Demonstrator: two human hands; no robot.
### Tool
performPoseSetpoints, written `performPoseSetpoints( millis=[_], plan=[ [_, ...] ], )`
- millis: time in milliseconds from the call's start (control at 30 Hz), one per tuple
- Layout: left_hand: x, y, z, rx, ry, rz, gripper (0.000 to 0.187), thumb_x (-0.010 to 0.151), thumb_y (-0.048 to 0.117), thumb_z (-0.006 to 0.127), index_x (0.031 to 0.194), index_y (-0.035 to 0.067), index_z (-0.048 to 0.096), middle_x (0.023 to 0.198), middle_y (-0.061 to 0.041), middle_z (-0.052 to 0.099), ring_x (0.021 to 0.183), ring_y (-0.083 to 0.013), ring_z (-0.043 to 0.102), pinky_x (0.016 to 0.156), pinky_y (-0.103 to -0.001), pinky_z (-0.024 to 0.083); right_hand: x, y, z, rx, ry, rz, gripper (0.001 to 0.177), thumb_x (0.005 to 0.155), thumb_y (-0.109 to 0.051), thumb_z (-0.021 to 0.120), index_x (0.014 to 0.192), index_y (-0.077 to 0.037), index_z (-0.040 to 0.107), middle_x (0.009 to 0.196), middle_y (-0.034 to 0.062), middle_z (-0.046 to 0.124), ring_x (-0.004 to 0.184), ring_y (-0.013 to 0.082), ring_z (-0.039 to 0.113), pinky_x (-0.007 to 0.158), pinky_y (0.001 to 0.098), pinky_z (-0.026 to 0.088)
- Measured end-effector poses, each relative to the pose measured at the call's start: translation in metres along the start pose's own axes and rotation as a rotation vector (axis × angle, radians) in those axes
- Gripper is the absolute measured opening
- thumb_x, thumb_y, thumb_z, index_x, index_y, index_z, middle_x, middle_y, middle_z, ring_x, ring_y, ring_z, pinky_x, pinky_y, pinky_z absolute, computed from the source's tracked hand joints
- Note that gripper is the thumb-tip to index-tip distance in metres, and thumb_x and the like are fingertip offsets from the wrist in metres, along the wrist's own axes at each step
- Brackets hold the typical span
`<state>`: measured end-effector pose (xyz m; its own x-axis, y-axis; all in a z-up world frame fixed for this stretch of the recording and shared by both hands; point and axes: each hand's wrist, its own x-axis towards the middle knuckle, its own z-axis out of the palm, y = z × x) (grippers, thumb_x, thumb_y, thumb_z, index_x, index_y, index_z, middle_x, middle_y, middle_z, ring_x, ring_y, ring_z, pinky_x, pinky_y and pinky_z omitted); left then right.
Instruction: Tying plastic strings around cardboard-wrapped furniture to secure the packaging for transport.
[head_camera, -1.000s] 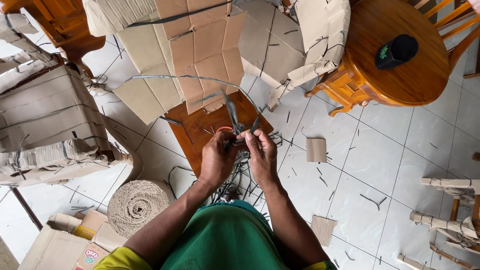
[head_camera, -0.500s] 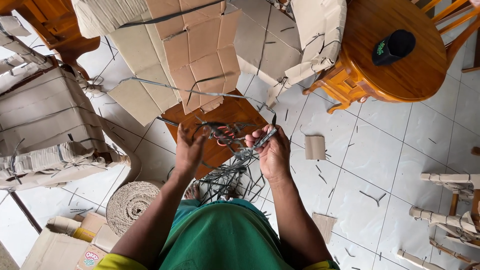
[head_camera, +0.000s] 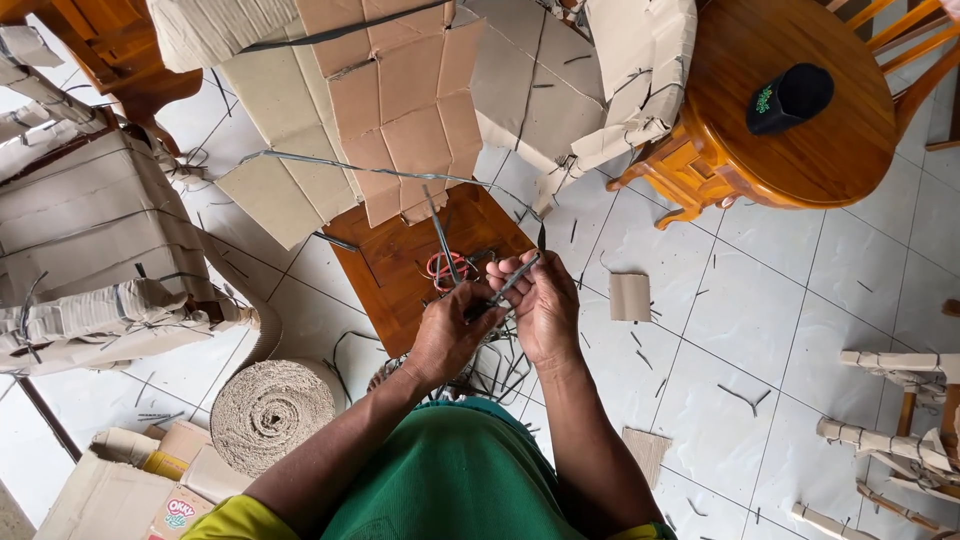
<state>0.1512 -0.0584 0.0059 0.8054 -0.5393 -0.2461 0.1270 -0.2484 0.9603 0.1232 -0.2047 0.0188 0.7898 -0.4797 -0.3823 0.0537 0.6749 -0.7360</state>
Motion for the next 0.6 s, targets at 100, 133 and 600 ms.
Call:
performPoseSetpoints(
  millis=[100,133,600],
  plan=[
    [-0.003,0.009,-0.003,0.050,0.053,-0.007,0.027,0.092,0.034,0.077,0.114,0.021,0.072,0.098,-0.007,0.079,0.104,-0.0287,0.075,0.088,-0.043,0.057,-0.003,-0.003,-0.003,-0.119,0.023,-0.066,0.014,0.101,-0.023,0.063,0.100,-0.010,0.062,0.095,0.0178,0.077,0.096,0.0313,0.078,0.086,0.0413,0.067],
    [-0.006,0.015,-0.004,-0.083,0.017,-0.002,0.018,0.098,0.032,0.069,0.107,0.017,0.073,0.085,-0.006,0.077,0.088,-0.0210,0.071,0.081,-0.036,0.056,-0.001,-0.001,-0.008,-0.184,0.035,-0.096,0.012,0.101,-0.022,0.063,0.100,-0.011,0.061,0.094,0.0165,0.077,0.091,0.0271,0.078,0.080,0.0350,0.067],
    [-0.005,0.013,-0.001,-0.647,-0.004,-0.052,0.021,0.103,0.016,0.062,0.098,-0.002,0.072,0.069,-0.019,0.072,0.062,-0.0216,0.073,0.067,-0.028,0.059,-0.021,-0.019,-0.002,-1.068,-0.042,-0.873,0.027,0.101,-0.015,0.062,0.127,-0.010,0.057,0.132,0.0126,0.058,0.124,0.0304,0.056,0.095,0.0459,0.052]
  ],
)
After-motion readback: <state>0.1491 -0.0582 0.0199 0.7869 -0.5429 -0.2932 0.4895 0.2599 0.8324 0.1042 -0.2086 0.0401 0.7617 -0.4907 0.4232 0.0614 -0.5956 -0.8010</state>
